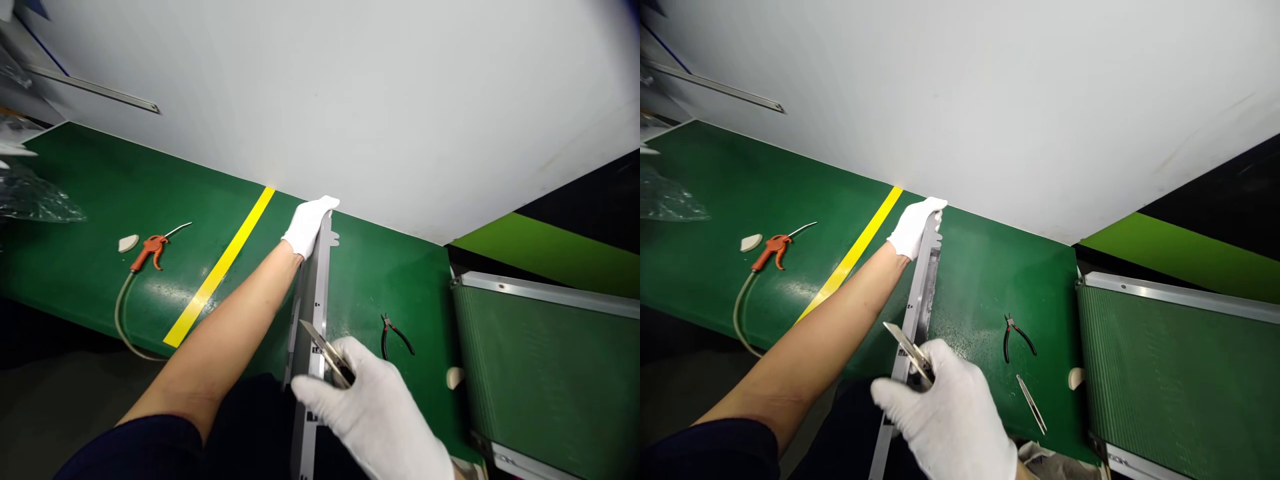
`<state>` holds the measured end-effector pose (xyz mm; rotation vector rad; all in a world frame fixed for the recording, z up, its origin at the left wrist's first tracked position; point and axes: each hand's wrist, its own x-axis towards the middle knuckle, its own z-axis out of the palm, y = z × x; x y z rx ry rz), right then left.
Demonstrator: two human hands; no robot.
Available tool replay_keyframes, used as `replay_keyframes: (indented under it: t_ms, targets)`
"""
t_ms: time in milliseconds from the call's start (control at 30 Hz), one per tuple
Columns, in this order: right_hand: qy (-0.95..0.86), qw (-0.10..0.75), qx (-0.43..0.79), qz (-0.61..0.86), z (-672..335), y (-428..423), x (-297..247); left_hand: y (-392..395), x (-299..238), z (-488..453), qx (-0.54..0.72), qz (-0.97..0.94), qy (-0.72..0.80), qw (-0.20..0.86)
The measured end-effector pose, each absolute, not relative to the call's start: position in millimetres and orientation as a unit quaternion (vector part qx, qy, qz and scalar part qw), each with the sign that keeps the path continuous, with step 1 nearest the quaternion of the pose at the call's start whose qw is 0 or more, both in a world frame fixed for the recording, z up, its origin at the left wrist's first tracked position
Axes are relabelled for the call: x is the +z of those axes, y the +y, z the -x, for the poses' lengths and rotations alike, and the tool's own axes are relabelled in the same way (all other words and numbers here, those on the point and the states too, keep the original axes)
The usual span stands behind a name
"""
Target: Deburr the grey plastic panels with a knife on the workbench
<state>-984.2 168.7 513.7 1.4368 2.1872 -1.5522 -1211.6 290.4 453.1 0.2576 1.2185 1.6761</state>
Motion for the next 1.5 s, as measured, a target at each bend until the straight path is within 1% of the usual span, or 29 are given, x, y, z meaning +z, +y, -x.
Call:
replay_keyframes:
  t_ms: [67, 167, 233, 367, 433, 533, 600, 800, 1000, 1200, 1500]
  targets:
    - [0.713, 0.042, -0.529, -0.458, 975.0, 181.3, 517.5, 291.2, 449.9, 1212.6, 0.694, -0.126, 0.513, 0.489]
    - [0.728, -0.02, -0.518, -0.449, 958.0, 214.8, 520.9, 291.2, 445.7, 1212.7, 0.705, -0.149, 0.516, 0.462]
    - [0.744, -0.046, -0.514, -0.425, 957.7, 241.5, 522.6, 290.4, 445.2, 1212.1, 0.71, -0.176, 0.512, 0.449]
    - [0.784, -0.049, -0.503, -0.36, 992.7, 287.4, 525.2, 286.6, 450.6, 1216.4, 0.673, -0.24, 0.509, 0.481]
    - [0.831, -0.051, -0.443, -0.333, 1017.8, 305.3, 523.8, 283.5, 455.4, 1222.1, 0.65, -0.253, 0.513, 0.501]
    - [0.899, -0.034, -0.304, -0.314, 1049.8, 326.9, 519.6, 278.9, 462.1, 1231.0, 0.635, -0.264, 0.504, 0.522]
    - [0.921, -0.004, -0.23, -0.315, 1064.9, 337.2, 518.8, 277.3, 464.2, 1235.6, 0.631, -0.269, 0.489, 0.539]
    - [0.937, 0.065, -0.104, -0.326, 1086.7, 345.7, 530.5, 277.8, 462.8, 1242.6, 0.627, -0.262, 0.466, 0.567]
    - [0.943, 0.092, -0.036, -0.316, 1089.4, 340.5, 537.3, 275.2, 466.9, 1242.3, 0.621, -0.256, 0.471, 0.573]
    - [0.942, 0.111, -0.007, -0.316, 1086.2, 337.1, 539.2, 274.3, 466.9, 1237.9, 0.623, -0.257, 0.468, 0.572]
    - [0.947, 0.101, 0.038, -0.302, 1080.2, 331.9, 537.8, 274.7, 465.1, 1237.5, 0.614, -0.271, 0.461, 0.58]
